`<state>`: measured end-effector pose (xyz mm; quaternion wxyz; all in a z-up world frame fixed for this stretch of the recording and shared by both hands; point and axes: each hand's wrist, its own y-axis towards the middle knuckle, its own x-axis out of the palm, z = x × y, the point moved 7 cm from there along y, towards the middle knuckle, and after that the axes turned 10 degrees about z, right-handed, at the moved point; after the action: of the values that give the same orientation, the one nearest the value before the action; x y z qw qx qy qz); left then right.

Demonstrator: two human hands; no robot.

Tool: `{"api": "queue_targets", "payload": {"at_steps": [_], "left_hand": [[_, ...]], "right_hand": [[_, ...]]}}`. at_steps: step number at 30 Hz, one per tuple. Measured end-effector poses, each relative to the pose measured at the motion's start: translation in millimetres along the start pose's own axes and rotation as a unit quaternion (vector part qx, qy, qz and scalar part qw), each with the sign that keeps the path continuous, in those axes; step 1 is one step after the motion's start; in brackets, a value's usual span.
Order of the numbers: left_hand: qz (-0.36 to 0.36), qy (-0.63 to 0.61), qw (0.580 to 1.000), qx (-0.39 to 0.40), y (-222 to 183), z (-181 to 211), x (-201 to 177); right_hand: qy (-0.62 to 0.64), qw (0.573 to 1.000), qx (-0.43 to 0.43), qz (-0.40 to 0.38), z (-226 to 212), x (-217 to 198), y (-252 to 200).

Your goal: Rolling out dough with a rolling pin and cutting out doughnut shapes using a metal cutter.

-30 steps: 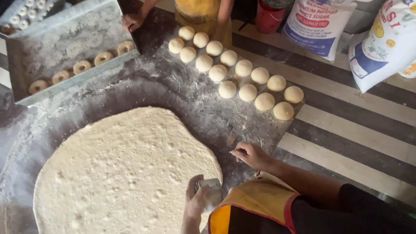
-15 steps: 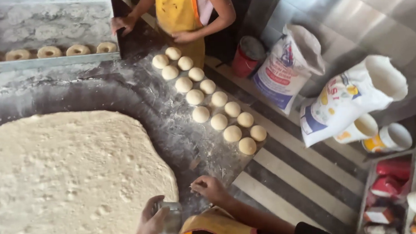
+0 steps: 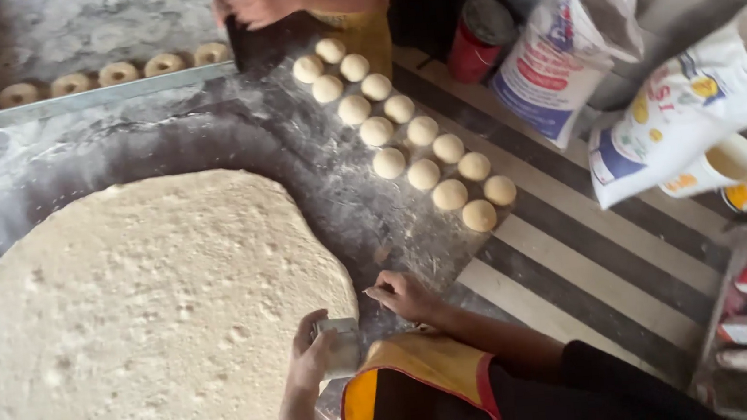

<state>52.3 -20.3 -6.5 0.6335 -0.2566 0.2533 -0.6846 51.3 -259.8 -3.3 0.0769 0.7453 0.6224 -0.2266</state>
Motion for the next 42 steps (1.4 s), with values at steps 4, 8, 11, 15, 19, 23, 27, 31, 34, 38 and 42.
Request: {"api": "queue_targets", "payload": {"at_steps": [4,8,11,15,19,23,27,31,34,38,42], "left_hand": [[0.009,0.021,1.0,0.014,1.0,3.8,-1.9],[0.009,0.076,0.997,-0.029,-8.2,12.9,1.2],[0.001,0.082,0.996,-0.018,-10.8,22.5,5.2],[-0.009,0.052,0.999,-0.002,0.7,7.8,0.8],[0.007,0.068,0.998,-0.011,-3.0,11.5,0.7],[0.002,0.044,0.999,-0.007,-0.1,6.1,-3.0],[0.006,0.038,0.999,-0.007,0.4,4.3,-5.8],[0.011,0.058,0.998,0.003,2.0,6.3,-5.2],[0.014,0.067,0.997,0.044,7.4,2.2,-10.0],[0.018,0.037,0.999,0.029,-2.7,0.4,-14.9],[0.016,-0.004,1.0,0.012,2.9,-7.8,-17.1]], "right_hand": [[0.028,0.999,-0.029,-0.005,7.8,4.8,3.4],[0.026,0.999,-0.041,-0.004,17.7,7.0,4.4],[0.009,1.0,-0.014,0.002,25.1,6.1,7.8],[0.057,0.995,0.086,0.001,31.0,4.6,7.5],[0.079,0.995,0.054,0.035,35.7,4.1,10.9],[0.045,0.996,0.076,0.004,38.0,5.3,10.8],[0.11,0.992,0.055,-0.019,33.1,9.8,11.0],[0.104,0.994,0.03,-0.023,30.0,16.5,14.4],[0.204,0.971,0.121,-0.042,52.1,35.5,15.5],[0.215,0.97,0.1,-0.045,48.7,39.4,7.9],[0.286,0.95,0.122,-0.044,60.3,42.9,14.3]]}}
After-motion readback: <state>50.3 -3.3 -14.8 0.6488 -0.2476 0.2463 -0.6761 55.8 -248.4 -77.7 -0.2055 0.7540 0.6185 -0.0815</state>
